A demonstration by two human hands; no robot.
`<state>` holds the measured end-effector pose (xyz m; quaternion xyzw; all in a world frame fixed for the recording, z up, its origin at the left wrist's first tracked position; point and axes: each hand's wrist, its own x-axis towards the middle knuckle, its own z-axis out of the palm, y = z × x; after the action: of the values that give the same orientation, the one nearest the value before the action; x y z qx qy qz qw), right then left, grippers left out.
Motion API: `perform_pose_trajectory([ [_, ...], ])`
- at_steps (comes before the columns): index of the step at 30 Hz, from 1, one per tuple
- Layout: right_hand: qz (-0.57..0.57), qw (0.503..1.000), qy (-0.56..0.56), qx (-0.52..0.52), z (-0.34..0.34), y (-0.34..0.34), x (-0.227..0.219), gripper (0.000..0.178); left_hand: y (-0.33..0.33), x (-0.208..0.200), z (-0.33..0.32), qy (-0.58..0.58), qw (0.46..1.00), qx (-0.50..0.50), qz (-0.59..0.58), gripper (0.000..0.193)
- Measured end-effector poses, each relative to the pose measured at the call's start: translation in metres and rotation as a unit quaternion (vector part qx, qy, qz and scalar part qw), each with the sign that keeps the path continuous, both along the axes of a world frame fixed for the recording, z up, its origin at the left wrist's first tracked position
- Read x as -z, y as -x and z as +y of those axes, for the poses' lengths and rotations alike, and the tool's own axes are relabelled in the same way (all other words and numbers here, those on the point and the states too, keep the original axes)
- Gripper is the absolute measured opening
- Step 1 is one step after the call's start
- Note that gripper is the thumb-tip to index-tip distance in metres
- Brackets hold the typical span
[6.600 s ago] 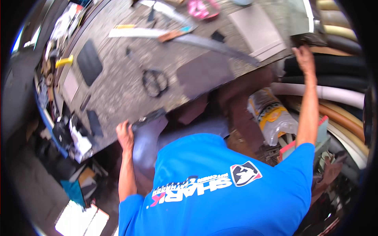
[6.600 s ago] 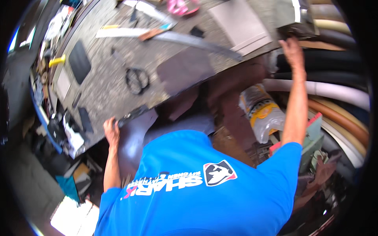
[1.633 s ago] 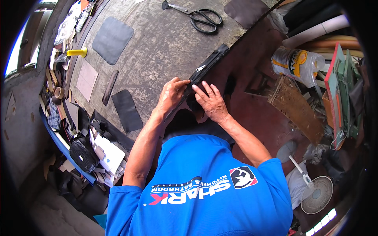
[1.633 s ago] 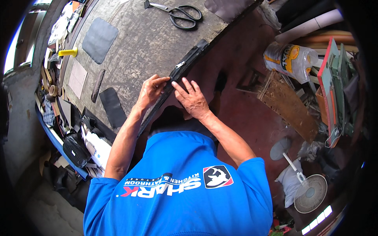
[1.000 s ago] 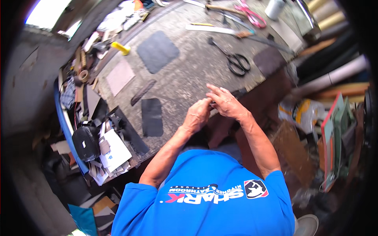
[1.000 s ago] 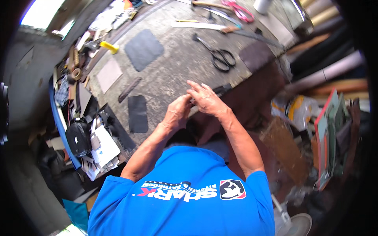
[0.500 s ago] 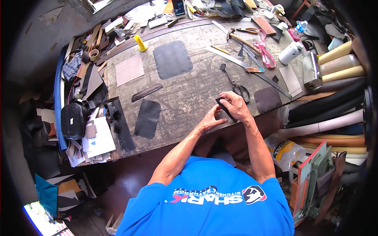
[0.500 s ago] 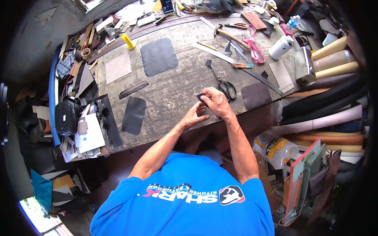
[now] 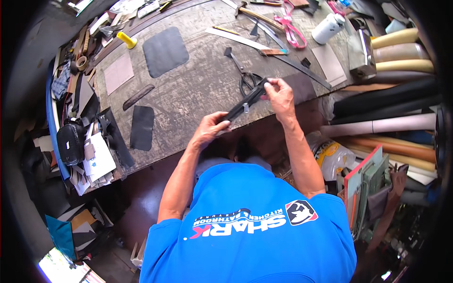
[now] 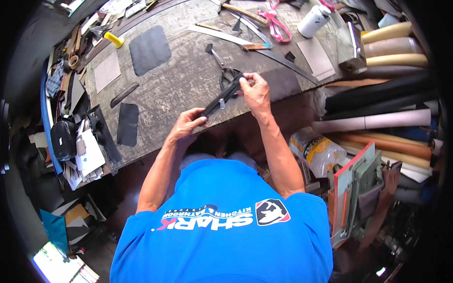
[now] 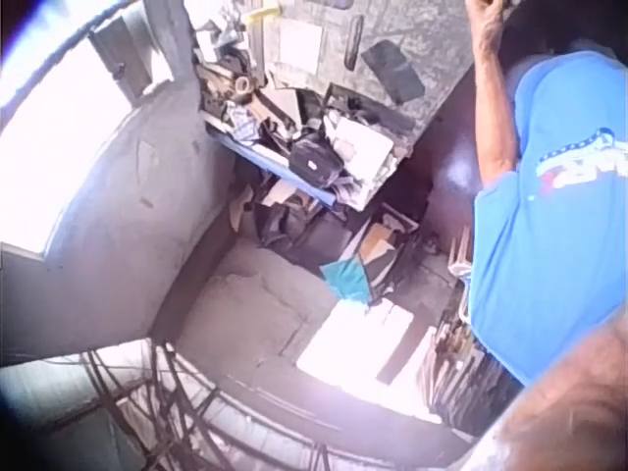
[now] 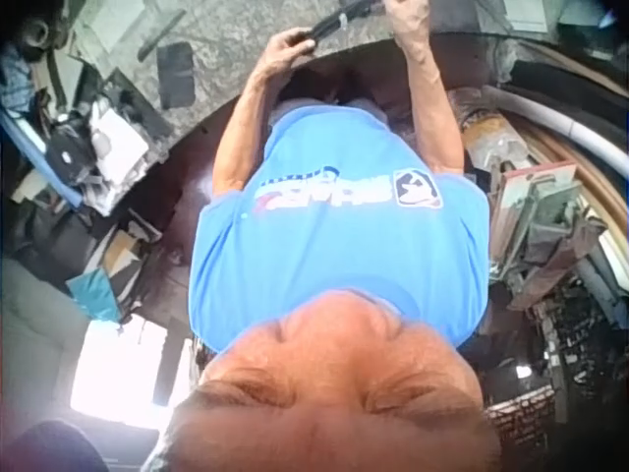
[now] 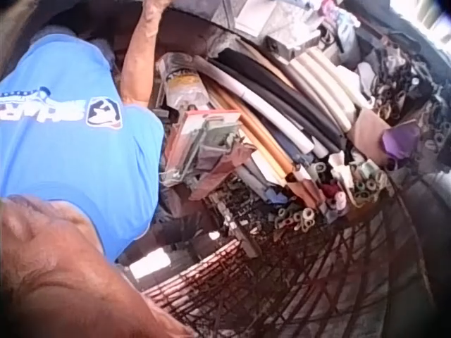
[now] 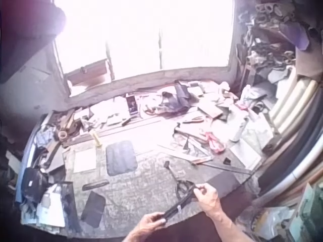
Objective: Assembling and gluing leather components for a strap or accessory on a workshop table.
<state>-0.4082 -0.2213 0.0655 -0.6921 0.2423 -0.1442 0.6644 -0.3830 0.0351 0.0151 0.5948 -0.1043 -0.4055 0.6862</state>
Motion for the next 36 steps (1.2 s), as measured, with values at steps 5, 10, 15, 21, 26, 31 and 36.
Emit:
perform_pose_trajectory([
  [5, 0.075, 0.969, 0.235, -0.006, 0.009, 0.053, 0.082, 0.013, -0.004, 0.037, 0.033, -0.18, 0.983, 0.029, 0.02, 0.028],
  [10, 0.112, 0.945, 0.305, 0.04, 0.022, 0.08, 0.104, 0.014, 0.012, 0.041, 0.026, -0.246, 0.969, 0.007, -0.039, 0.021],
  [15, 0.101, 0.943, 0.304, 0.092, 0.033, 0.082, 0.111, 0.014, 0.018, 0.042, 0.021, -0.271, 0.961, -0.053, -0.028, 0.019],
  [21, 0.104, 0.94, 0.307, 0.112, 0.036, 0.081, 0.115, 0.014, 0.019, 0.039, 0.017, -0.309, 0.948, -0.035, -0.068, 0.023],
  [26, 0.107, 0.917, 0.364, 0.12, 0.043, 0.077, 0.11, 0.014, 0.021, 0.032, 0.014, -0.323, 0.94, -0.056, -0.098, 0.021],
  [31, 0.087, 0.916, 0.365, 0.139, 0.053, 0.079, 0.114, 0.014, 0.033, 0.041, 0.016, -0.368, 0.905, -0.044, -0.208, 0.027],
  [36, 0.101, 0.882, 0.445, 0.121, 0.059, 0.083, 0.112, 0.013, 0.042, 0.014, 0.001, -0.467, 0.717, -0.01, -0.517, 0.039],
])
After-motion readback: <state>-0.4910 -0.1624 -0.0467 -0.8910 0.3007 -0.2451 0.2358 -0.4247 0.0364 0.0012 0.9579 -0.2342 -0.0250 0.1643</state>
